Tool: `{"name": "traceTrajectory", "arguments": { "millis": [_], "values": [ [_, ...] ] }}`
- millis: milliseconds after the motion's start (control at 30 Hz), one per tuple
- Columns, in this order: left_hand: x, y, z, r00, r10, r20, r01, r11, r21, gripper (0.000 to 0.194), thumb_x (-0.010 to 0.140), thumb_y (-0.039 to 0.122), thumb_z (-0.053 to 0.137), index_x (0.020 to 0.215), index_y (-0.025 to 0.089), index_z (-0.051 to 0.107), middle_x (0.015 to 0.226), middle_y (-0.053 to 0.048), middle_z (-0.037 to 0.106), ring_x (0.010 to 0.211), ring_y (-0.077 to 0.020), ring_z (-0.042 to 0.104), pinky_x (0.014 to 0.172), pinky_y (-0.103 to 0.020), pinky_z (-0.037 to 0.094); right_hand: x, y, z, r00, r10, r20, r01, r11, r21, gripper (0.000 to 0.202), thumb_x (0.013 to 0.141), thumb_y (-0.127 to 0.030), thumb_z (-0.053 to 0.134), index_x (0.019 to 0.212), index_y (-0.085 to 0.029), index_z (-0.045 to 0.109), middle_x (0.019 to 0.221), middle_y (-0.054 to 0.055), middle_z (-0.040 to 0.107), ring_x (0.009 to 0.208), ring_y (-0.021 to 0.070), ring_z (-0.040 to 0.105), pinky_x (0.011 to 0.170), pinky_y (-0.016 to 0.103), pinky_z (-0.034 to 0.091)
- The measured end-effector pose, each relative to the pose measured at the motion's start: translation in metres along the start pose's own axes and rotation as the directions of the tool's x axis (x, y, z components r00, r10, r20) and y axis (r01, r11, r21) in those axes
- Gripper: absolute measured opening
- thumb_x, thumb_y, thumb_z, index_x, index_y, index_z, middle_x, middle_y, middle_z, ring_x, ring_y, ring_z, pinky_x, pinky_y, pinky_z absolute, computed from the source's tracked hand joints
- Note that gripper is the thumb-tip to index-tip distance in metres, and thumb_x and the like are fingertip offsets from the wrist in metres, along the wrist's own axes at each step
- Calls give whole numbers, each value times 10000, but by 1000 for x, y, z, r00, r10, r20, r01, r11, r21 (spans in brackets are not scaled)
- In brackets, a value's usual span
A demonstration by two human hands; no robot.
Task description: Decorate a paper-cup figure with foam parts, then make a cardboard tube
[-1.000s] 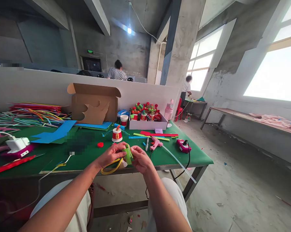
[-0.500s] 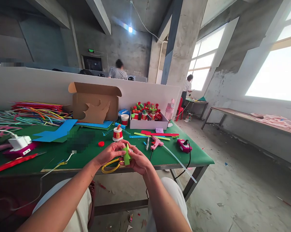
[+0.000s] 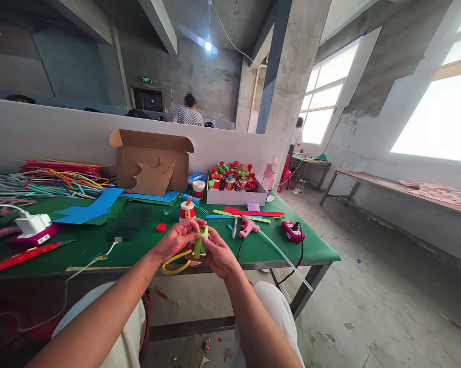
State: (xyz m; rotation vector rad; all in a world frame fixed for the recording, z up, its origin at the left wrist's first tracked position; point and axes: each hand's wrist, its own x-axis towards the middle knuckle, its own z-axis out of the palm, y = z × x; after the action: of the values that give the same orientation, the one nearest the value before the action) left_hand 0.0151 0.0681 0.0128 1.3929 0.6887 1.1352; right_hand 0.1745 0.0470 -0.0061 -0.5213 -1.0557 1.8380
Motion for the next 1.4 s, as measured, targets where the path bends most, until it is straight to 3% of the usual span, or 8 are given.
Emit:
{"name": "traceTrajectory", "arguments": {
  "millis": [167, 433, 633, 833, 1033, 1167, 1300, 1400],
  "values": [
    [1, -1, 3, 999, -5, -49, 3, 998, -57, 333, 666, 390, 788, 709, 158, 552, 1180, -86, 591, 1113, -231, 552, 842, -311, 490, 0, 3, 1, 999, 40, -4, -39, 999, 19, 480, 779, -389, 747, 1210, -334, 543, 1009, -5, 651, 874, 172, 675, 798, 404, 576],
    [5, -12, 8, 980, -67, -186, 75, 997, 37, 380, 678, 477, 733, 726, 172, 511, 1149, -87, 615, 938, -202, 595, 644, -258, 492, 4, 17, 4, 997, -53, -55, 52, 999, -16, 505, 778, -369, 742, 1245, -373, 550, 1021, -13, 641, 882, 159, 664, 826, 382, 561],
    [4, -5, 2, 997, -73, -33, 76, 993, 95, 400, 699, 527, 723, 811, 179, 560, 990, -47, 626, 805, -155, 583, 607, -231, 463, 4, 17, 4, 993, -94, -78, 92, 995, -25, 596, 772, -345, 746, 1310, -402, 497, 1074, -10, 630, 900, 157, 657, 805, 355, 562],
    [-1, 1, 0, 994, -106, 39, 102, 990, 95, 432, 696, 551, 727, 760, 174, 527, 914, -39, 622, 753, -144, 558, 585, -231, 444, 2, 9, 5, 997, -10, -70, 13, 999, 41, 545, 790, -417, 722, 1284, -408, 491, 1192, -13, 614, 887, 155, 657, 796, 405, 577],
    [2, -4, 5, 996, -55, -64, 64, 987, 149, 401, 746, 549, 665, 762, 171, 532, 1326, -106, 531, 1035, -222, 567, 671, -246, 466, 3, 10, 7, 996, -42, -81, 39, 998, -45, 516, 763, -397, 756, 1233, -364, 545, 1079, -12, 642, 845, 148, 652, 763, 359, 581],
    [3, -6, 3, 999, -11, -50, 20, 984, 176, 312, 766, 475, 651, 769, 182, 545, 1213, -90, 595, 1074, -220, 557, 802, -278, 467, 5, 13, 3, 988, -105, -110, 88, 986, -143, 476, 772, -440, 736, 1211, -350, 576, 995, -11, 632, 775, 132, 616, 660, 278, 561],
    [4, -8, 0, 1000, -2, -17, 6, 964, 267, 234, 756, 404, 639, 796, 188, 561, 923, -30, 622, 801, -155, 560, 692, -260, 465, 6, 13, -2, 983, -134, -128, 99, 964, -247, 521, 791, -440, 710, 1283, -356, 561, 1029, -2, 622, 744, 122, 572, 637, 256, 544],
    [5, -9, -1, 999, 39, -35, -24, 932, 362, 203, 720, 363, 652, 727, 182, 561, 987, -42, 628, 776, -152, 545, 671, -264, 461, 5, 13, -2, 983, -121, -140, 84, 965, -247, 552, 786, -433, 714, 1310, -376, 548, 1134, 6, 606, 775, 126, 575, 652, 270, 556]
  ]
}}
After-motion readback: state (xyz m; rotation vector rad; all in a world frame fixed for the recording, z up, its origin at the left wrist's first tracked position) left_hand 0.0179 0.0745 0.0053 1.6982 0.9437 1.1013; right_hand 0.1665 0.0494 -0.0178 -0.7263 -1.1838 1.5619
